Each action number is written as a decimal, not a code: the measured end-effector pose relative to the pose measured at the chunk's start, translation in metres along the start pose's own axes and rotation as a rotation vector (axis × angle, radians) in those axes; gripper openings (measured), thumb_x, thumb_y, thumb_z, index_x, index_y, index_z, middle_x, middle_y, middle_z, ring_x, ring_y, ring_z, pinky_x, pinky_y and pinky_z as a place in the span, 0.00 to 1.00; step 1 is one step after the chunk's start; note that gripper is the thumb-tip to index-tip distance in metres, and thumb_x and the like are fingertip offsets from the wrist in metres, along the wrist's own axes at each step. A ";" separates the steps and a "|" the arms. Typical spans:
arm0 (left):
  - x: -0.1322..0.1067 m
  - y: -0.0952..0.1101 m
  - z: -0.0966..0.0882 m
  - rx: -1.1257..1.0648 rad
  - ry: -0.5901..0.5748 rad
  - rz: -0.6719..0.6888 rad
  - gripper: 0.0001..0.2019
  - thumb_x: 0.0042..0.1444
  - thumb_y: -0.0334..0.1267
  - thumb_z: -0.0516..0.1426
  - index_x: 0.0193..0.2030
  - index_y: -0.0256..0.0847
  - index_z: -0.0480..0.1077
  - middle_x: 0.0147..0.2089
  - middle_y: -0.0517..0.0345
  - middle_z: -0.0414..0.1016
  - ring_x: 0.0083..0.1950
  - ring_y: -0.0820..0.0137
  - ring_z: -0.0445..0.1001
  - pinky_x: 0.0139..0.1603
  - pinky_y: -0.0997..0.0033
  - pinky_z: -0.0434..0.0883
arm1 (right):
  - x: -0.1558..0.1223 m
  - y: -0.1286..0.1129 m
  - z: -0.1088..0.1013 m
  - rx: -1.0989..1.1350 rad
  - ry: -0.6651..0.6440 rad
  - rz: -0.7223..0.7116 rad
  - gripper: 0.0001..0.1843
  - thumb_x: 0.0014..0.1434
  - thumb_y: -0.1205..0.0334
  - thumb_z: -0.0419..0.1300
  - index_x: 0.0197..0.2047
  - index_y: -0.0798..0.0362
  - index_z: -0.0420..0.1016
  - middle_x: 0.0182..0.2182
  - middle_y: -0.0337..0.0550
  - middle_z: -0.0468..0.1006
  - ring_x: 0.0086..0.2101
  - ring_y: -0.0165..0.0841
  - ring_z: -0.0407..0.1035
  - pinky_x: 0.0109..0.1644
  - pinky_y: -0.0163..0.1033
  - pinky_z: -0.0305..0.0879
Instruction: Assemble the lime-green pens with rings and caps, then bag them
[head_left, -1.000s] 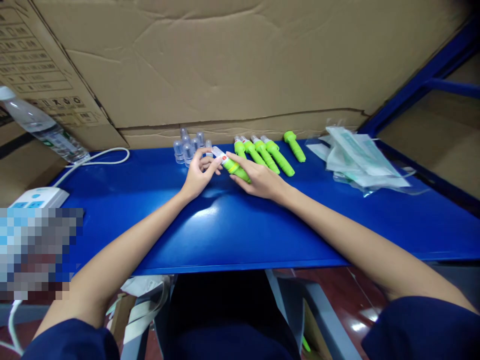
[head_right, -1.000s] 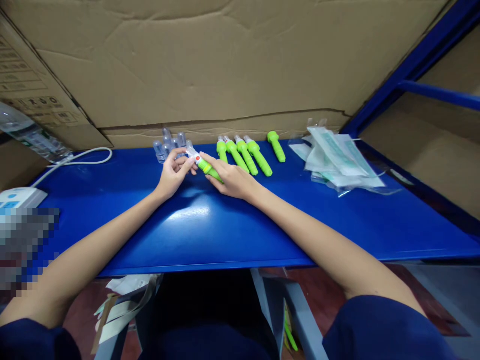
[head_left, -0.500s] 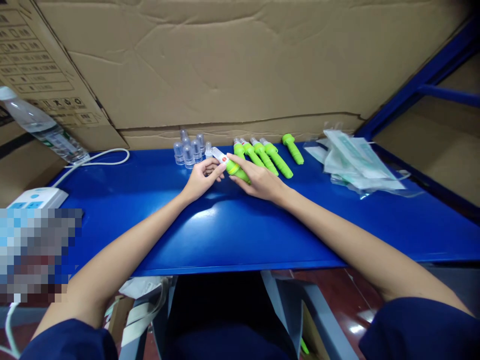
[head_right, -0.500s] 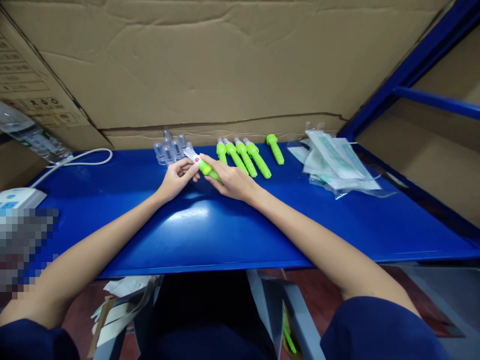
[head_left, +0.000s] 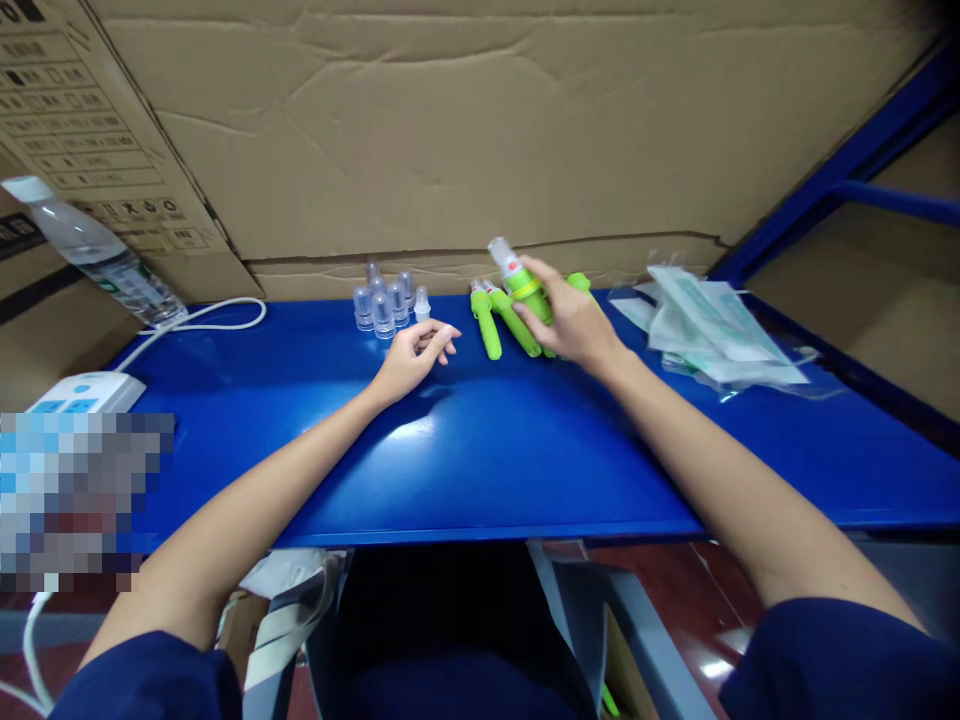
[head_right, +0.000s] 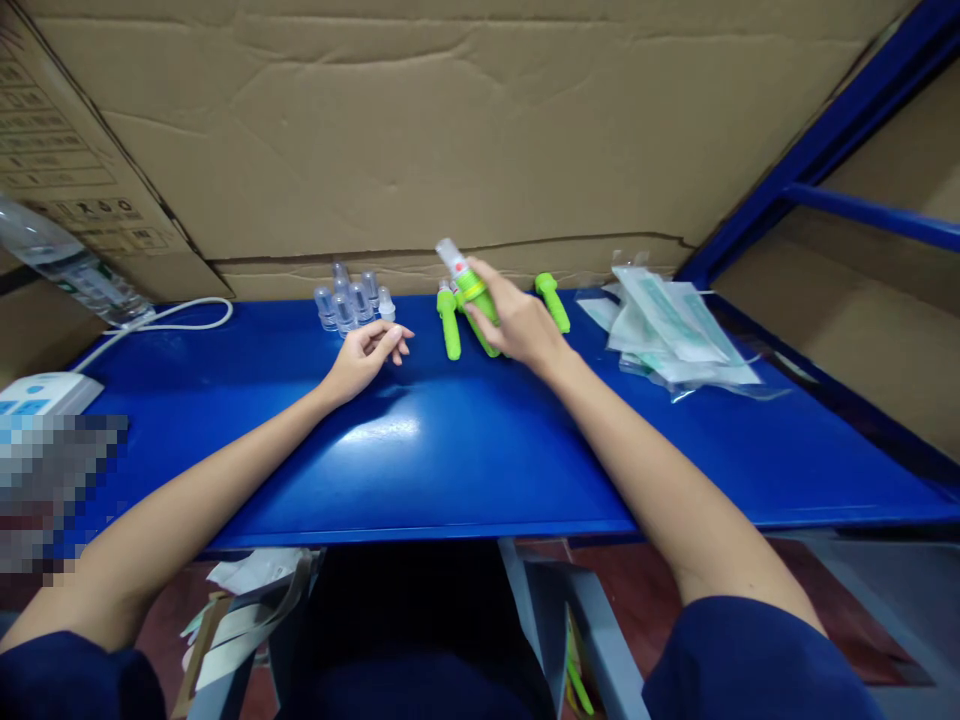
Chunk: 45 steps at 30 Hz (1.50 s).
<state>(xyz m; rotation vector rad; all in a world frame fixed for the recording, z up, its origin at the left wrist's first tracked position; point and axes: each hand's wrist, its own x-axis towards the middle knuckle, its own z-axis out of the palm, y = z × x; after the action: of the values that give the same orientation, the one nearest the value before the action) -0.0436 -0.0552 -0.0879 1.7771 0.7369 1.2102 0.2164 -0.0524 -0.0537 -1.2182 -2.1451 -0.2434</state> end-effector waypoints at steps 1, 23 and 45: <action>0.000 0.000 0.000 -0.001 -0.006 0.007 0.23 0.62 0.58 0.58 0.40 0.36 0.76 0.32 0.56 0.77 0.29 0.76 0.73 0.35 0.75 0.71 | 0.001 0.011 -0.005 -0.024 0.024 0.066 0.36 0.67 0.51 0.52 0.74 0.56 0.55 0.66 0.55 0.68 0.59 0.52 0.71 0.60 0.55 0.70; 0.000 -0.004 -0.002 0.029 -0.013 0.009 0.23 0.65 0.57 0.55 0.37 0.36 0.75 0.30 0.56 0.76 0.27 0.76 0.72 0.33 0.74 0.70 | -0.006 0.101 0.017 -0.249 -0.332 0.559 0.36 0.63 0.49 0.59 0.70 0.57 0.65 0.52 0.63 0.81 0.52 0.57 0.76 0.50 0.55 0.73; -0.002 -0.002 -0.003 0.092 -0.086 -0.036 0.21 0.65 0.54 0.54 0.36 0.37 0.73 0.24 0.61 0.71 0.25 0.75 0.70 0.31 0.74 0.69 | 0.002 0.070 0.013 -0.266 -0.295 0.637 0.31 0.71 0.50 0.44 0.69 0.57 0.65 0.61 0.66 0.71 0.57 0.57 0.71 0.58 0.60 0.67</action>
<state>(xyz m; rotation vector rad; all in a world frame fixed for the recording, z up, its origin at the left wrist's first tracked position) -0.0468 -0.0554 -0.0901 1.8707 0.7816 1.0850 0.2673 -0.0069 -0.0732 -2.1296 -1.8679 -0.0707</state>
